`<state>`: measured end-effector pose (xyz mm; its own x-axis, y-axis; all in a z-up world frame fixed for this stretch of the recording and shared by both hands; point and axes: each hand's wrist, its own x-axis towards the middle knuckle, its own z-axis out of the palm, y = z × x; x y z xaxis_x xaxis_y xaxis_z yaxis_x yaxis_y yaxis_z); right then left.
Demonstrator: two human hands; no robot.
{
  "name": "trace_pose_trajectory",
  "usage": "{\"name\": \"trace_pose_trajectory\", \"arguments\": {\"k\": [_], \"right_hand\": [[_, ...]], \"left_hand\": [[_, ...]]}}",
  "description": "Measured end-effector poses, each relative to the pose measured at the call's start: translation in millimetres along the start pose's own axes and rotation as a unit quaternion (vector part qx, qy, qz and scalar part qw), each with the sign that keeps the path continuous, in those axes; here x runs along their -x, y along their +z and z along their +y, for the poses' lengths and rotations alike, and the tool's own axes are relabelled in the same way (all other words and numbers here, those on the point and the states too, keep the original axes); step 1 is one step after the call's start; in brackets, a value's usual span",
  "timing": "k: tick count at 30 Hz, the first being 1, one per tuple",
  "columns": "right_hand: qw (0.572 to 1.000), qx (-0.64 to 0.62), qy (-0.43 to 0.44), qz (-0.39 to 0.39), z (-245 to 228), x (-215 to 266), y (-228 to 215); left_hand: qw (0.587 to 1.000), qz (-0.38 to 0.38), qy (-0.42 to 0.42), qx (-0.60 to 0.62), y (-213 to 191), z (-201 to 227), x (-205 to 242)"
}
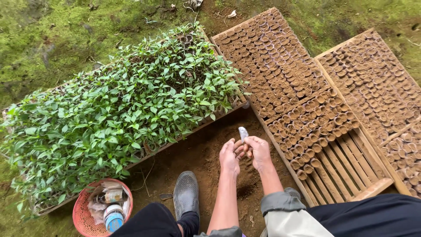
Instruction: Filling small biodegradable seedling pots with soil and arranging them in a tray.
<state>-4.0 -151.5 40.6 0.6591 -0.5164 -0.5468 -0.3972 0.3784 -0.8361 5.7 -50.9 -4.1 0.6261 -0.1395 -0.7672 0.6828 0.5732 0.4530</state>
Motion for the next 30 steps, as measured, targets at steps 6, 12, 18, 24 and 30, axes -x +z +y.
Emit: {"name": "trace_pose_trajectory", "arguments": {"k": [6,12,18,24,30], "right_hand": [[0.998,0.024,0.002,-0.062,-4.5,28.0,-8.7],[0.993,0.067,-0.065,-0.073,-14.5,47.0,-14.4],[0.993,0.051,-0.089,-0.051,-16.1,50.2,-22.1],[0.987,0.089,-0.089,-0.099,-12.8,64.5,-29.2],[0.989,0.070,-0.089,-0.095,-9.2,60.9,-23.8]], "left_hand": [[0.999,-0.022,0.037,0.025,11.2,19.8,23.4],[0.994,-0.025,0.098,-0.033,8.2,22.9,34.6],[0.994,-0.015,0.110,-0.024,2.1,25.3,46.9],[0.993,-0.005,0.116,-0.025,-3.6,27.4,51.4],[0.998,-0.027,0.056,-0.016,-7.9,23.9,63.1]]}}
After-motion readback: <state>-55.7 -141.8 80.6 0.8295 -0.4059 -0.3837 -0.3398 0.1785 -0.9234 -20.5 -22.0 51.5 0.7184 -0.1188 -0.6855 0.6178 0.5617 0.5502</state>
